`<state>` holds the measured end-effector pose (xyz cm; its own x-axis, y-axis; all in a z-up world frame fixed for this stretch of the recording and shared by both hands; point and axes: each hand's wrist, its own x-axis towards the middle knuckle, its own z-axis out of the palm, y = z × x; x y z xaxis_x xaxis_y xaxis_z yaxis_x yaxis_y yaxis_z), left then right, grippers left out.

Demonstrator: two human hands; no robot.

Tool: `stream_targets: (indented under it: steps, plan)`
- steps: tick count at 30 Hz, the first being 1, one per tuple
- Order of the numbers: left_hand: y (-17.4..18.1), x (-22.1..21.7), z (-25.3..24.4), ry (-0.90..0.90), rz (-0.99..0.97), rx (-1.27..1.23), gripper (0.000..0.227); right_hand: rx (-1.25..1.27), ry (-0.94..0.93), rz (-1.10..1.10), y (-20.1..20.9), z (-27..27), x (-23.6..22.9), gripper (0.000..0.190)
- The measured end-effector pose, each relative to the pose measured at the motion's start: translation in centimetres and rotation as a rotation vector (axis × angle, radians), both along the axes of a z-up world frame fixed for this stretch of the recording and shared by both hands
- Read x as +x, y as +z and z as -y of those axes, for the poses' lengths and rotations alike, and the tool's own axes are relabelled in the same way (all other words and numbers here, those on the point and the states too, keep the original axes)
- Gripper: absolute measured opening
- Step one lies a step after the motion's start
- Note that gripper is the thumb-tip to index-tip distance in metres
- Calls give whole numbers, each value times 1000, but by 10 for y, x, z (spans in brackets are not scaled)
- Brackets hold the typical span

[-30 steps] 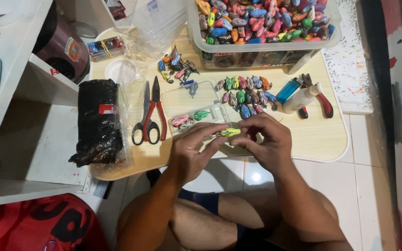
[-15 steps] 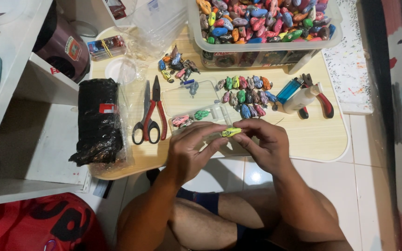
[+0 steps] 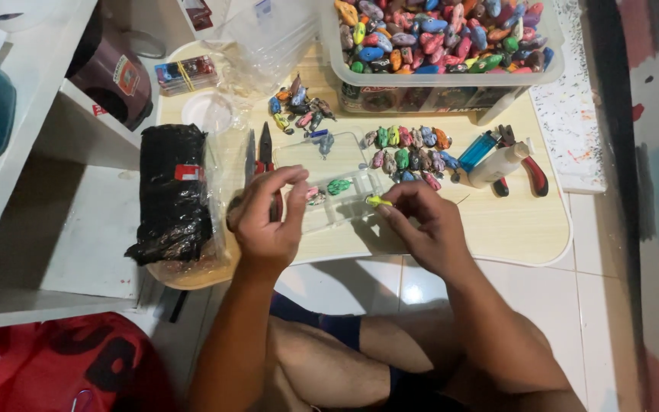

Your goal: Assembling small fishing lures by applying glue and attaching components

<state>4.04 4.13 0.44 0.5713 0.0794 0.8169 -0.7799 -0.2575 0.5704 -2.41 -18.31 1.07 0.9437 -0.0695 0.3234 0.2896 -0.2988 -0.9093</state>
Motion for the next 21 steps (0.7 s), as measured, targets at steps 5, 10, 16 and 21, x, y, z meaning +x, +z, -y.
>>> stream_targets:
  steps: [5,10,16,21]
  plan:
    - [-18,10,2,2,79,83,14,-422,-38,145,22,-6,20,19]
    - [-1,5,4,64,154,221,13,-770,6,390,30,-17,40,17]
    - [-8,7,4,43,107,202,15,-977,2,452,14,-21,48,10]
    - [-9,7,7,31,101,205,15,-940,26,447,7,-19,48,17]
